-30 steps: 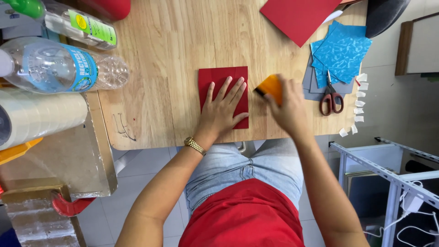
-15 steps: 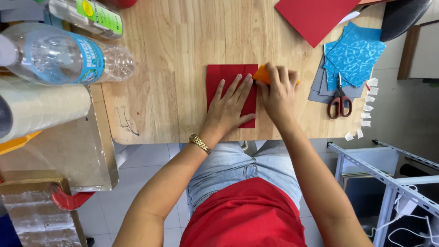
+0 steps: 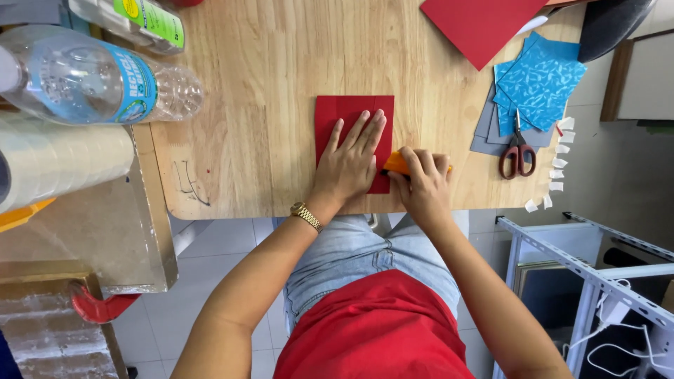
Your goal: Cutting a red piece of cardstock with scissors, folding it into a box shape, using a squeegee to flatten the creases, and applying glue to assemble it.
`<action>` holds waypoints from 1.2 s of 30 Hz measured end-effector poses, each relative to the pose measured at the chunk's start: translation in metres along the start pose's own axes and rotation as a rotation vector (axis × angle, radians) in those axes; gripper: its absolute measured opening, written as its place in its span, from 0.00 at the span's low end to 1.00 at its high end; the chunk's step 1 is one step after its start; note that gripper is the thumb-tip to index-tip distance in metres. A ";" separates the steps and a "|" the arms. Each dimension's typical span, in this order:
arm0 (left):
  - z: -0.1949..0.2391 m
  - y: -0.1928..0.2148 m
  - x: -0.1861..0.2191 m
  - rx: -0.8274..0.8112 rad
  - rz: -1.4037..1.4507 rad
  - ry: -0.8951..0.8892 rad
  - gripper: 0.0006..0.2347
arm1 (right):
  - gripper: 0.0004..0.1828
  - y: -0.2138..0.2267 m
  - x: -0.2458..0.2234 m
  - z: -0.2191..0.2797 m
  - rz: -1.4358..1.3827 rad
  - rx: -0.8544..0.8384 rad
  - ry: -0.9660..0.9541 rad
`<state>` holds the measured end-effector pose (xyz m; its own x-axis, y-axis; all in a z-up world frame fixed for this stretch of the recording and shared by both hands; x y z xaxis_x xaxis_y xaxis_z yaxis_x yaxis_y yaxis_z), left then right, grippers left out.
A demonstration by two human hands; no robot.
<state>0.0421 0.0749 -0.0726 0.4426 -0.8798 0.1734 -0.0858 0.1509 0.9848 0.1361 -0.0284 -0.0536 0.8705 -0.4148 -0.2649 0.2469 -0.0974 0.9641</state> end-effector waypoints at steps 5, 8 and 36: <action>-0.002 0.000 -0.001 -0.021 0.008 -0.003 0.31 | 0.29 0.009 -0.005 -0.027 0.033 0.095 -0.019; -0.002 0.004 -0.001 -0.029 0.029 0.015 0.30 | 0.28 0.010 -0.006 -0.022 0.007 0.093 -0.065; 0.015 0.053 -0.026 0.391 0.565 0.194 0.28 | 0.47 0.019 -0.047 -0.027 -0.197 0.083 -0.070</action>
<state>0.0125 0.0991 -0.0254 0.3840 -0.6133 0.6902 -0.6463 0.3553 0.6753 0.1110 0.0133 -0.0234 0.7763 -0.4422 -0.4493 0.3709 -0.2559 0.8927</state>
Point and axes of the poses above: each hand's wrist, its own z-axis away from the middle knuckle, its own y-axis out of the back of the hand, x = y × z, the point moved 9 cm from there along -z, towards the middle knuckle, and after that the axes turned 3 degrees about -y, right-handed, at the moved point
